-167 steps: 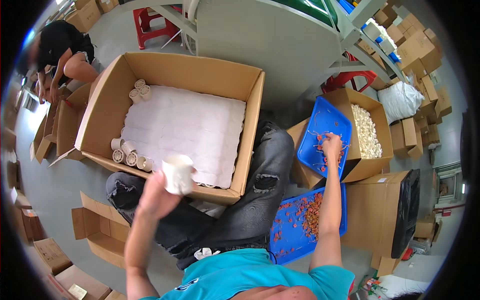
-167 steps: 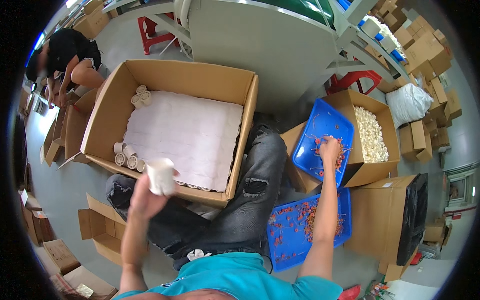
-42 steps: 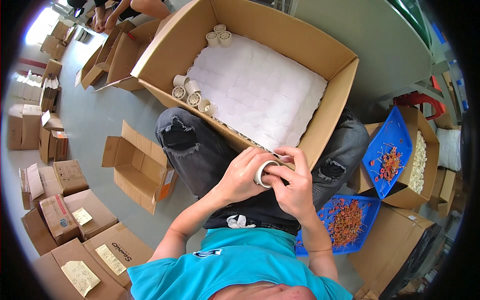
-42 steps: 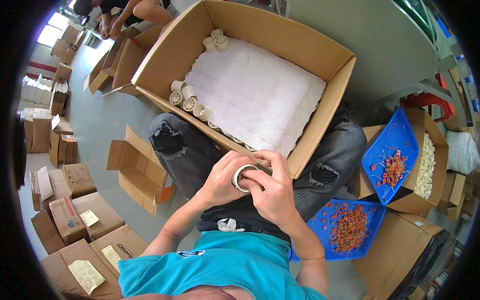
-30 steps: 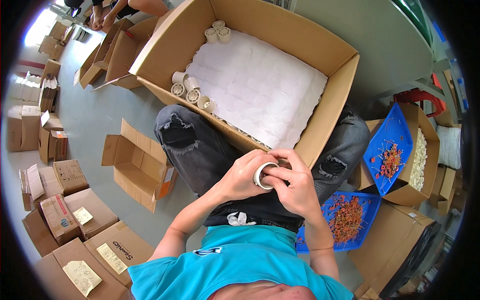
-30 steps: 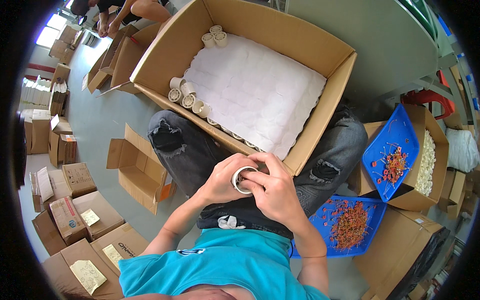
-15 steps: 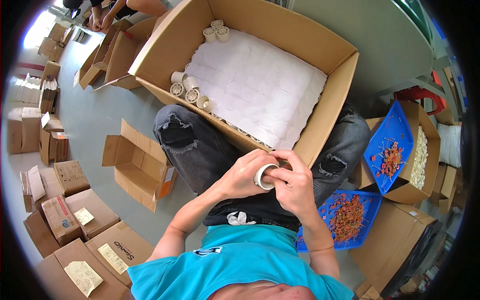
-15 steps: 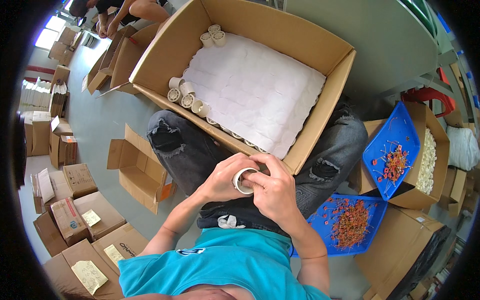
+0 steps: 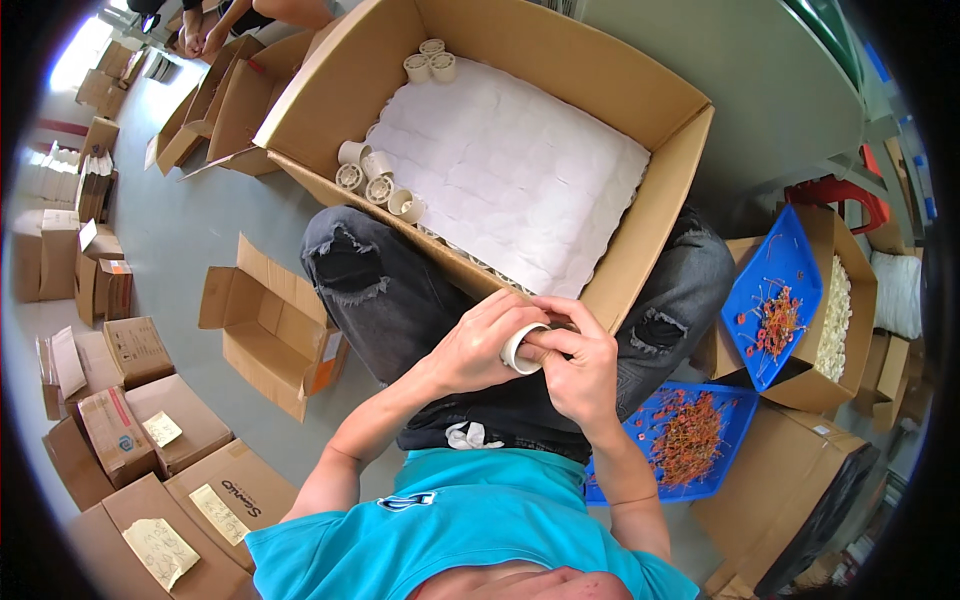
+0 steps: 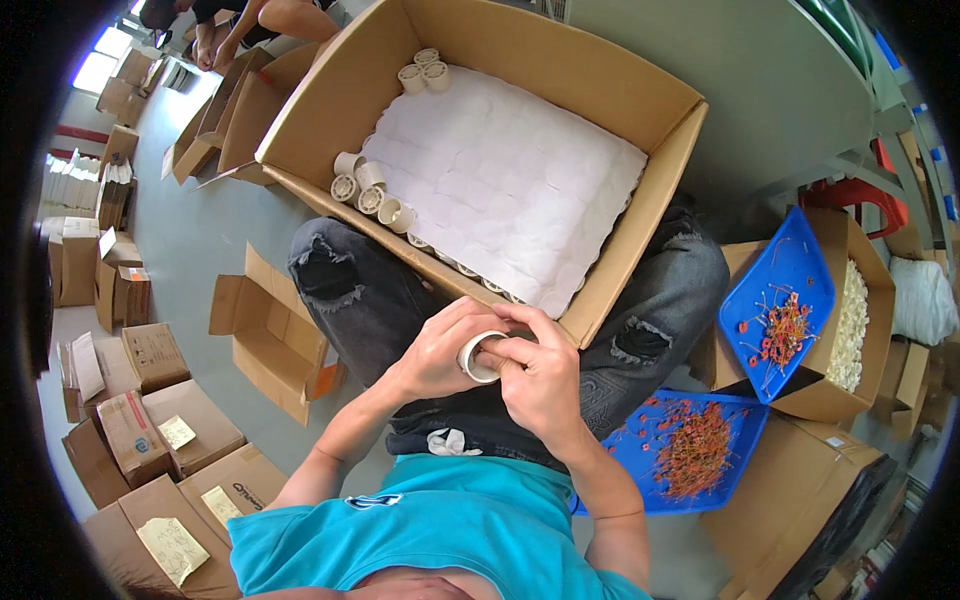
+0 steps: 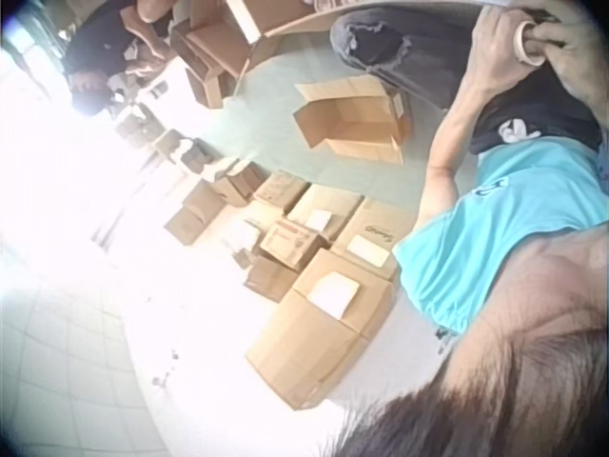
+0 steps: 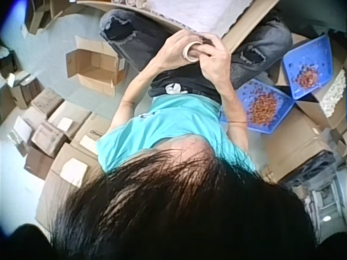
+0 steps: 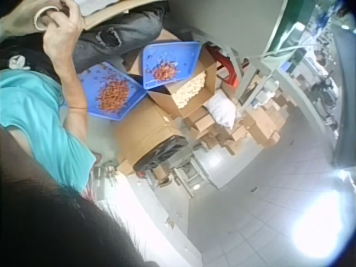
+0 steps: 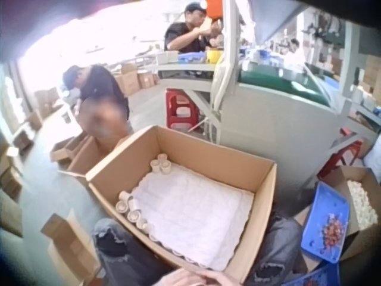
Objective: Assembling small electronic components into cylindrical shells and packing them into a cardboard box.
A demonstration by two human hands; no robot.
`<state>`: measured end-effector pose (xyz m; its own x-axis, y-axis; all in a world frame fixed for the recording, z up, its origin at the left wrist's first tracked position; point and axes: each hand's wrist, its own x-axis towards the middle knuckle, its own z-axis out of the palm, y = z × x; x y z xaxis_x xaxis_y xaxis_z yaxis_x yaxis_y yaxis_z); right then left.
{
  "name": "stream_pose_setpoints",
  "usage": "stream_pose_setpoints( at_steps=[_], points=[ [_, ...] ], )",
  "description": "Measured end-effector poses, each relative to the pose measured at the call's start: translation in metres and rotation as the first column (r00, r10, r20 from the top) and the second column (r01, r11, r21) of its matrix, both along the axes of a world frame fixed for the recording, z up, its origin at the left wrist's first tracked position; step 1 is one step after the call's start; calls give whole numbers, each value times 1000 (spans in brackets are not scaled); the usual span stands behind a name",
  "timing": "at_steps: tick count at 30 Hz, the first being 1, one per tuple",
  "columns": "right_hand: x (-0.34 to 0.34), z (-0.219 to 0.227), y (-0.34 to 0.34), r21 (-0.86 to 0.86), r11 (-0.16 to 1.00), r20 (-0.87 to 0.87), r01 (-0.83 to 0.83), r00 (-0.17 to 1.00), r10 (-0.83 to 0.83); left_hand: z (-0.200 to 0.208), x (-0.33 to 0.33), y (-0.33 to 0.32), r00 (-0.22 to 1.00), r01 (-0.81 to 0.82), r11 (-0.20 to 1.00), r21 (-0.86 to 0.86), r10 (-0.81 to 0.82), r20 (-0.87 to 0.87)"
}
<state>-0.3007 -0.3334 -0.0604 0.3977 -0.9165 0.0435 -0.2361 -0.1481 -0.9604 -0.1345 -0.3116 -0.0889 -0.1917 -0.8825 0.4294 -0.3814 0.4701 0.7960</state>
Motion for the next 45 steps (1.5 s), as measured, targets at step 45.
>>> stream_pose_setpoints(
  at_steps=[45],
  points=[
    [-28,10,-21,-165,986,6,-28,1000,30,34,5,-24,988,118,912,393,-146,42]
  ],
)
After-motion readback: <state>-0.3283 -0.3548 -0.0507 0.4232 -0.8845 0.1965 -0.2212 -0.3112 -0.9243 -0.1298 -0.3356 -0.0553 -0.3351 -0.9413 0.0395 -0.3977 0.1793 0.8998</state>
